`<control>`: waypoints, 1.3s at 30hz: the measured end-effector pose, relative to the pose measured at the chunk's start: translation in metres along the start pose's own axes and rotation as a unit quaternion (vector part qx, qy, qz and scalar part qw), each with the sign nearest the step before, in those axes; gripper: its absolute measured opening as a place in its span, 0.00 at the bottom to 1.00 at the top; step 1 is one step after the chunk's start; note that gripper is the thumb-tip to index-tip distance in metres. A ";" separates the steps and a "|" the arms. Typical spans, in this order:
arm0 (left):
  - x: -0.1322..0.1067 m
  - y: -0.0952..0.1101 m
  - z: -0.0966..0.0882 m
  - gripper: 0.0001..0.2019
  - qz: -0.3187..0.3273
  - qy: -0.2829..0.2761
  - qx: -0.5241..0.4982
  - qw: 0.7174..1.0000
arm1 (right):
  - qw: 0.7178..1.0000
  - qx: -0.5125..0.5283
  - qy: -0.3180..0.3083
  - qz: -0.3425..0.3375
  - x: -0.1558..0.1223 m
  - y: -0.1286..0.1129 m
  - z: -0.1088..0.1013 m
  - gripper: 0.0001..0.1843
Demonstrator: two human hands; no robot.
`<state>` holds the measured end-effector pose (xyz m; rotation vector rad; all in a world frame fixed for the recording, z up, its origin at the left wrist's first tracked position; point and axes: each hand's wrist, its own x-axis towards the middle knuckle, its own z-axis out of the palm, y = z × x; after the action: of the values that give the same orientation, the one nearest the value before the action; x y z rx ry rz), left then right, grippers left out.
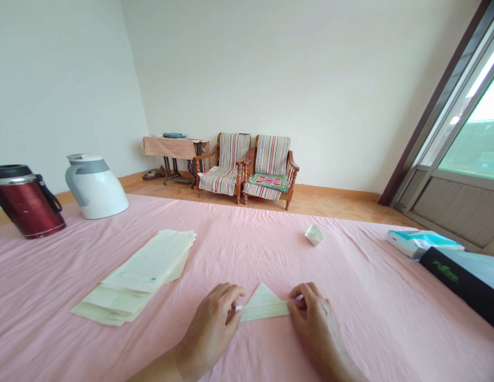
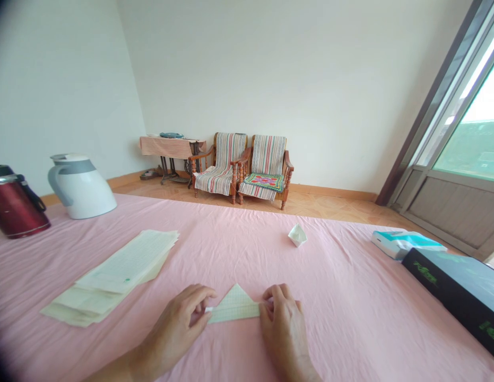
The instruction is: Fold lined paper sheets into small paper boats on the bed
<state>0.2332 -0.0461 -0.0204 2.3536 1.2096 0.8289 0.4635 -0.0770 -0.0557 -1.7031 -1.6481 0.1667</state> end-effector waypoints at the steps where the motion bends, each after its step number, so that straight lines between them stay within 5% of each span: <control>1: 0.000 0.001 -0.001 0.17 0.008 -0.001 0.003 1.000 | 1.000 0.010 0.001 0.001 0.000 0.001 0.000 0.07; 7: 0.000 0.012 -0.006 0.10 0.159 -0.051 0.092 0.982 | 1.000 0.027 -0.001 -0.007 -0.001 0.004 0.001 0.08; 11: -0.003 0.012 -0.007 0.08 0.195 -0.083 0.133 0.968 | 0.998 0.037 0.018 -0.039 -0.002 0.003 -0.004 0.12; 16: -0.005 0.012 -0.010 0.09 0.195 -0.084 0.142 0.967 | 0.981 -0.011 0.002 -0.193 -0.011 -0.017 -0.020 0.15; 23: -0.002 0.019 -0.014 0.08 0.210 -0.086 0.164 0.960 | 0.917 -0.093 -0.020 -0.387 -0.015 -0.033 -0.016 0.20; 30: 0.000 0.017 -0.014 0.09 0.202 -0.073 0.150 0.965 | 0.917 -0.140 -0.008 -0.375 -0.020 -0.025 -0.011 0.17; 39: 0.005 0.021 -0.016 0.10 0.182 -0.092 0.157 0.966 | 0.941 -0.215 0.047 -0.259 -0.028 -0.024 -0.013 0.15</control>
<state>0.2383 -0.0536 0.0048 2.8948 0.8972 0.5325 0.4473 -0.1098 -0.0437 -1.4714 -2.0999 -0.5562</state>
